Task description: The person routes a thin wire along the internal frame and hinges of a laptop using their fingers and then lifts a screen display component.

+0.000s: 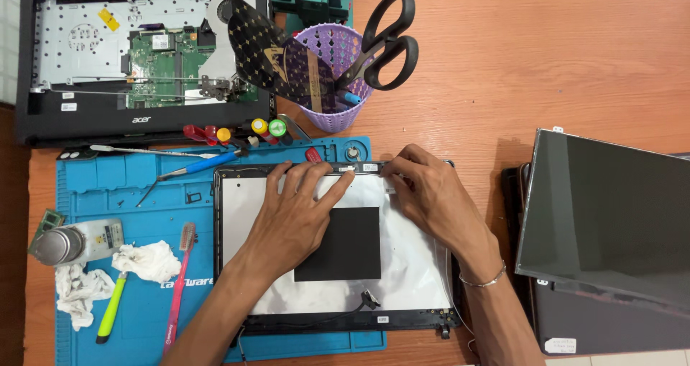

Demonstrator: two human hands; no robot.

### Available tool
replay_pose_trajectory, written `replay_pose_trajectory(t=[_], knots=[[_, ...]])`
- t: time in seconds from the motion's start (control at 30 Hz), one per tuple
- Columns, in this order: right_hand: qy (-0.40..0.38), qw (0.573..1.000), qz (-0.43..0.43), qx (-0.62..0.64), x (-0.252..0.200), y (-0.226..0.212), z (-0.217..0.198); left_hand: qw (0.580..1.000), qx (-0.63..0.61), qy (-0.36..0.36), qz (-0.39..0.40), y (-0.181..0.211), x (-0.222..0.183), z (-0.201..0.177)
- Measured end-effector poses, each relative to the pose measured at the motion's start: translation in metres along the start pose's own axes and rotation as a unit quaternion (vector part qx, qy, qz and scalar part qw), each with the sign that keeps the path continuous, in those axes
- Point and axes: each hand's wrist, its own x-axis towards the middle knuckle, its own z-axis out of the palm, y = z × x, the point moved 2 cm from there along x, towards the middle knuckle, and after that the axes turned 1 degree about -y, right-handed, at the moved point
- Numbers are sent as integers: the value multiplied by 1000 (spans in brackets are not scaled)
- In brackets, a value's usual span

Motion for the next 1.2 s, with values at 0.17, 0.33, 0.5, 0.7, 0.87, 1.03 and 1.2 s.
replay_pose_trajectory(t=[0.17,0.33,0.5,0.7,0.87,1.03,1.2], knots=[[0,1000,-18,-8,-2,2,0,1000,-9,-12,0,2,3,1],[-1,1000,-27,-12,-3,5,2,1000,10,0,6,6,9,1],[-1,1000,-30,3,-3,4,0,999,26,14,15,9,14,0],[25,999,-25,19,-1,3,-2,999,22,13,19,11,12,-1],[35,999,7,29,1,5,1,999,46,5,22,13,10,1],[43,998,0,38,2,4,-1,997,69,-5,22,15,10,2],[49,998,8,40,2,8,3,998,63,-6,20,15,9,2]])
